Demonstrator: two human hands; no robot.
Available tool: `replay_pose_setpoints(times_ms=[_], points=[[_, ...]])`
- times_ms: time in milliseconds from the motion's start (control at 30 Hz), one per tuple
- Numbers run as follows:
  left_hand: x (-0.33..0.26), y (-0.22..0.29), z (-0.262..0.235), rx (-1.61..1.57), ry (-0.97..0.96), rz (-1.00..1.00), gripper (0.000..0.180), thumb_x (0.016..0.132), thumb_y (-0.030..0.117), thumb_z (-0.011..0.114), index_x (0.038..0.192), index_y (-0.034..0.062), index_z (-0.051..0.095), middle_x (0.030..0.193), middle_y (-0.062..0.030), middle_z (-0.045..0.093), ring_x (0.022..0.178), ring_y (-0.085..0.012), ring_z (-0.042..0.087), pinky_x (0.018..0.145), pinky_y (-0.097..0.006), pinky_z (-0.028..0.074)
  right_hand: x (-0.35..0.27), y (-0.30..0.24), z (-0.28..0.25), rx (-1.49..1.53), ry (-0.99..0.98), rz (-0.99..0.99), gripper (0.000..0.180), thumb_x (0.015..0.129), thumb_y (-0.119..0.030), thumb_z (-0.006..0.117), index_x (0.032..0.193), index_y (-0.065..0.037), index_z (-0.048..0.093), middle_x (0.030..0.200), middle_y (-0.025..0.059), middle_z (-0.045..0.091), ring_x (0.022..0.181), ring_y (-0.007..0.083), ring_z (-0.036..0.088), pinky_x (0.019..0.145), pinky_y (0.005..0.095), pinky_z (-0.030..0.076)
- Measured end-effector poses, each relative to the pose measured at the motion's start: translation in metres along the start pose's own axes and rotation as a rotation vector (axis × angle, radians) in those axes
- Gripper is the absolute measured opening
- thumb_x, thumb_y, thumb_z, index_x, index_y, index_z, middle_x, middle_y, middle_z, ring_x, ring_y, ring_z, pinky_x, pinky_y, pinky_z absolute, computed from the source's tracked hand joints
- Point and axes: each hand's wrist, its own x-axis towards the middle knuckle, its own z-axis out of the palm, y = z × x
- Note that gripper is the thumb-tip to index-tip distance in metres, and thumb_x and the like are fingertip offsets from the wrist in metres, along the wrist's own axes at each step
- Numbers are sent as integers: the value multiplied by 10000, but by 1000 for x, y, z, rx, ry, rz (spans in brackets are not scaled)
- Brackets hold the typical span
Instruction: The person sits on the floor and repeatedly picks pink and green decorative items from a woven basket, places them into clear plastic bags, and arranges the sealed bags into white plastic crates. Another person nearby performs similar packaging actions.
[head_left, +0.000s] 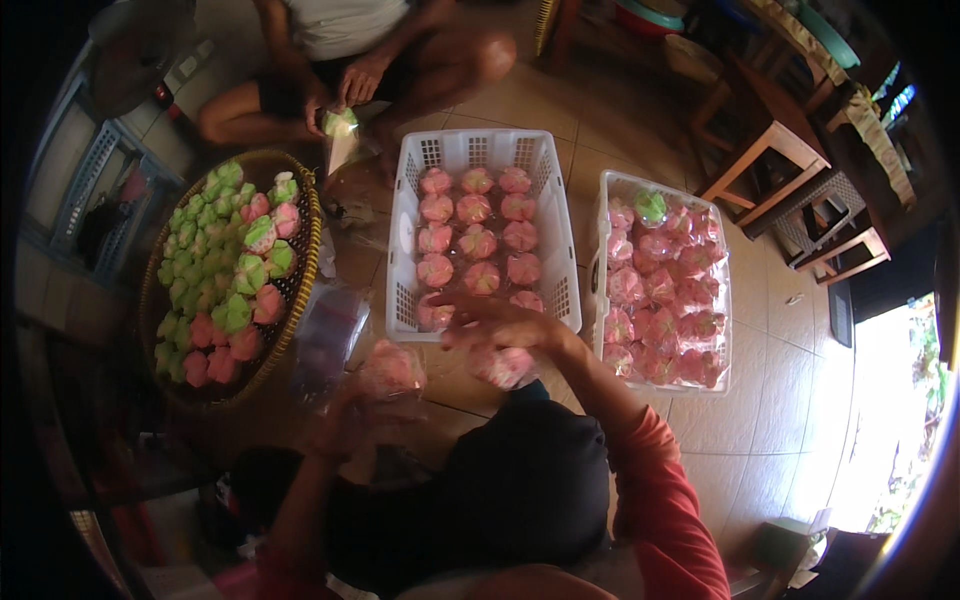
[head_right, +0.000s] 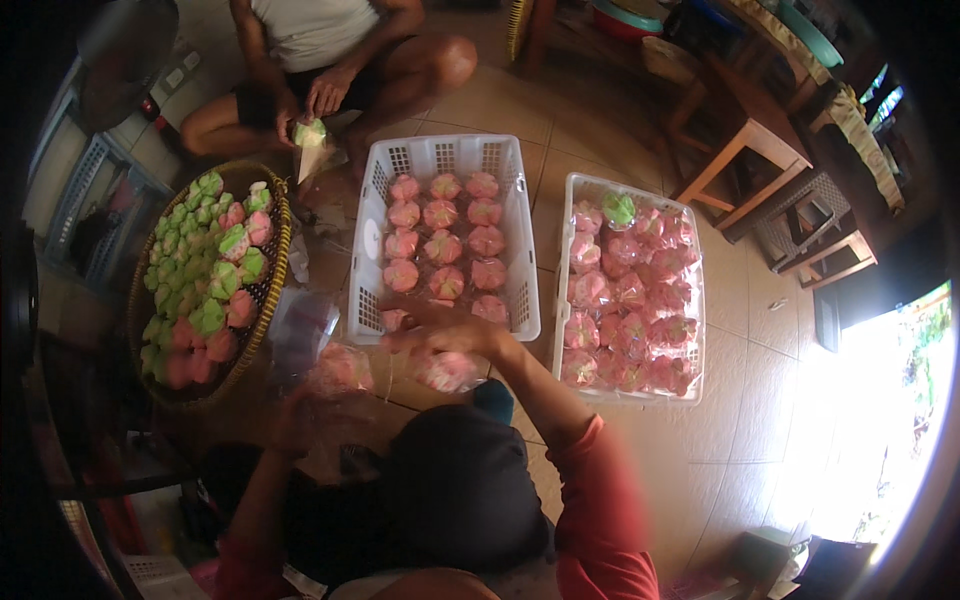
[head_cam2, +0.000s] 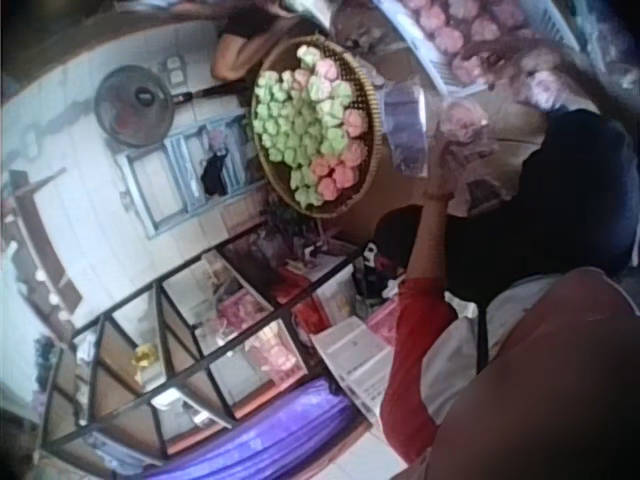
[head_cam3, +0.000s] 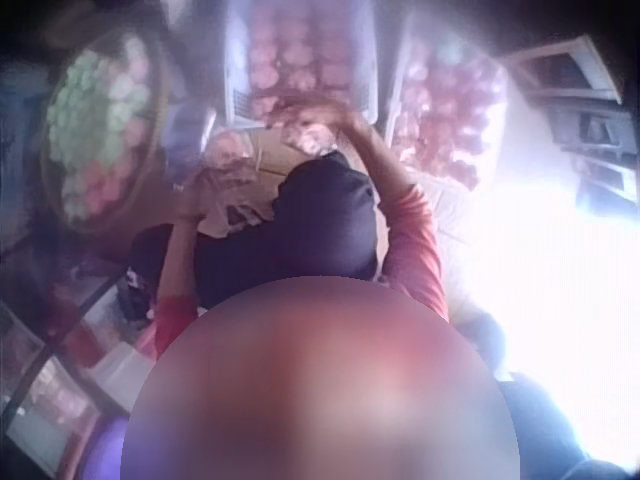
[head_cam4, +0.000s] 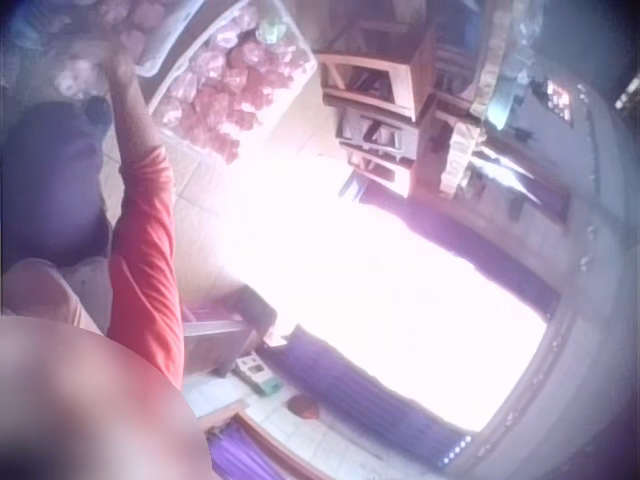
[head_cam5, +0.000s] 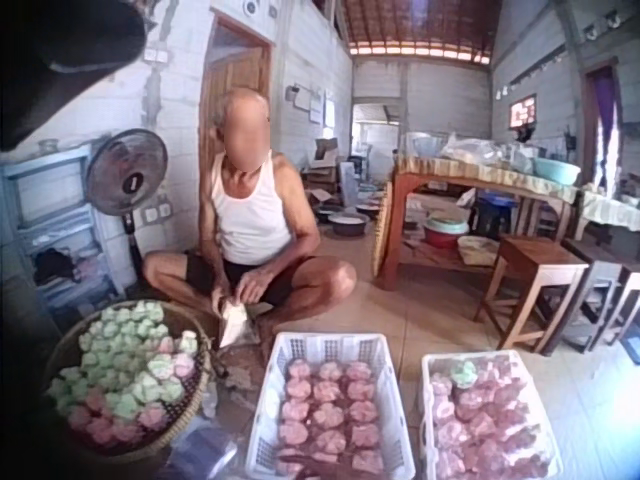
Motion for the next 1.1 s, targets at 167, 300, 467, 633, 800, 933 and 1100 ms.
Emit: replay_pose_setpoints(times_ms=[167, 300, 467, 633, 800, 933, 1100], points=[[2, 7, 10, 141, 173, 34, 542, 936, 277, 525, 1409, 84, 344, 1333, -135, 482, 1196, -304, 523, 914, -546, 489, 49, -13, 26, -292, -256, 183, 861, 852, -499, 642, 1481, -65, 247, 1265, 215, 566, 1069, 255, 603, 935, 356, 455], [1, 8, 3, 154, 258, 45, 540, 927, 226, 558, 1404, 81, 349, 1319, -96, 480, 1172, -233, 523, 878, -490, 525, 60, -8, 35, -338, -236, 267, 921, 822, -509, 676, 1480, -44, 230, 1320, 233, 520, 1175, 290, 547, 971, 354, 437], [5, 3, -2, 167, 285, -8, 561, 925, 222, 569, 1419, 92, 337, 1272, -68, 494, 1140, -197, 519, 874, -472, 531, 59, 3, 46, -308, -275, 177, 867, 808, -443, 721, 1449, -35, 303, 1290, 193, 541, 1207, 256, 511, 999, 333, 407], [7, 5, -5, 192, 282, -50, 624, 911, 261, 597, 1443, 107, 310, 1253, -78, 509, 1134, -197, 520, 859, -483, 531, 57, 20, 48, -154, -224, 156, 728, 819, -375, 722, 1363, 2, 419, 1240, 153, 560, 1168, 228, 516, 990, 330, 405], [2, 6, -6, 148, 258, 14, 568, 920, 295, 579, 1399, 70, 374, 1231, -134, 552, 1152, -257, 540, 871, -502, 527, 41, 32, 5, 6, -64, 110, 696, 781, -416, 741, 1266, 23, 503, 1157, 132, 579, 1091, 232, 535, 949, 333, 414], [1, 9, -9, 192, 263, 30, 548, 914, 345, 583, 1366, 85, 415, 1196, -140, 572, 1153, -266, 539, 870, -505, 528, 31, 40, -54, -452, 302, 226, 718, 748, -431, 749, 1266, 8, 515, 1172, 153, 612, 1118, 288, 564, 941, 365, 437], [0, 13, -8, 184, 253, 69, 539, 912, 371, 578, 1340, 79, 431, 1201, -139, 569, 1148, -262, 541, 877, -508, 527, 39, 76, -91, -872, 256, 387, 874, 664, -489, 773, 1338, -28, 462, 1214, 221, 595, 1154, 367, 556, 956, 429, 443]])
